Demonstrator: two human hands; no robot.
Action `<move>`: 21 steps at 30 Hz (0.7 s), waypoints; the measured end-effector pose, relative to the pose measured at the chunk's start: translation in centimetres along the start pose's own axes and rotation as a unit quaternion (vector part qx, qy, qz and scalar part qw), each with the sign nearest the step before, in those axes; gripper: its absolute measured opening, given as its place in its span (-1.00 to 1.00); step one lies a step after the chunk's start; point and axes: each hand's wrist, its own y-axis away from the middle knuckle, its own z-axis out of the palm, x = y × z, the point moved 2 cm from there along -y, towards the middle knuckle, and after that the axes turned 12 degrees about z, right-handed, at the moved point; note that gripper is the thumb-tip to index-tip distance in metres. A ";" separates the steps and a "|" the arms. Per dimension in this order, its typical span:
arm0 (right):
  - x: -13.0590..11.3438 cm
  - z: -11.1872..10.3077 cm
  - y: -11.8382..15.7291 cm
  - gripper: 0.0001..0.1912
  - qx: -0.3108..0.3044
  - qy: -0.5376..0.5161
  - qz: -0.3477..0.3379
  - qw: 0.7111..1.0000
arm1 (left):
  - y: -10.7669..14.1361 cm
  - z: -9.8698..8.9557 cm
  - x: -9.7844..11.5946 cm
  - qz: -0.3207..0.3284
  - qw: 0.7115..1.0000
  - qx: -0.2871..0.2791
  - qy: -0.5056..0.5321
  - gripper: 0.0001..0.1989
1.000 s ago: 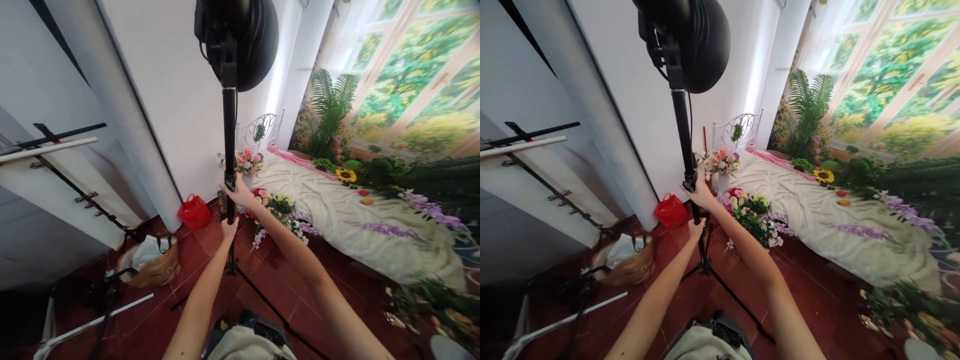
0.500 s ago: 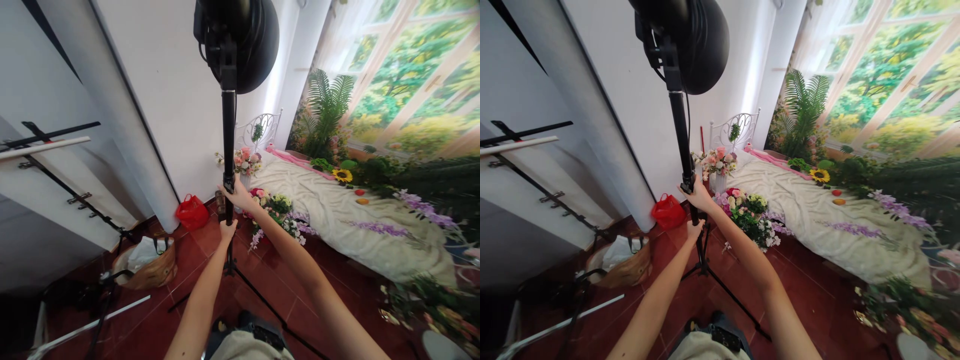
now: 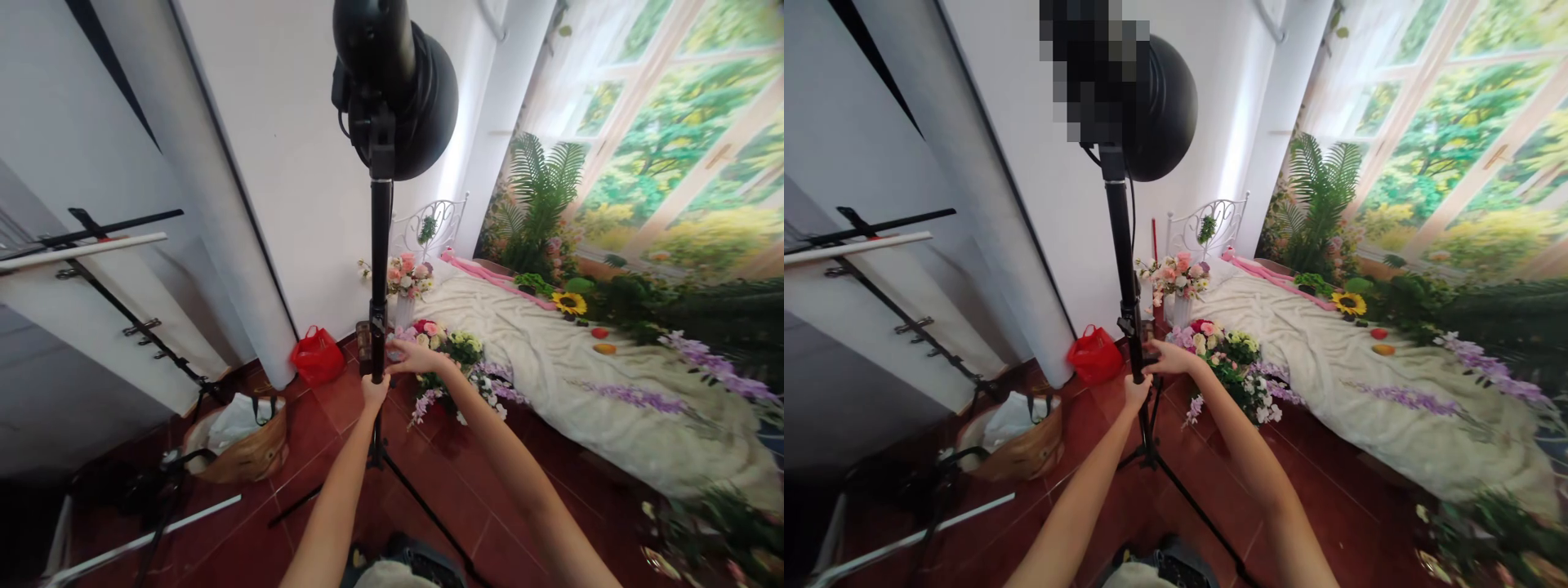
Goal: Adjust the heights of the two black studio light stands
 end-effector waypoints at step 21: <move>12.9 11.7 -0.7 -0.57 0.252 0.098 0.239 0.933 | 0.0 -0.1 -0.9 0.026 1.000 -0.006 0.005 -0.73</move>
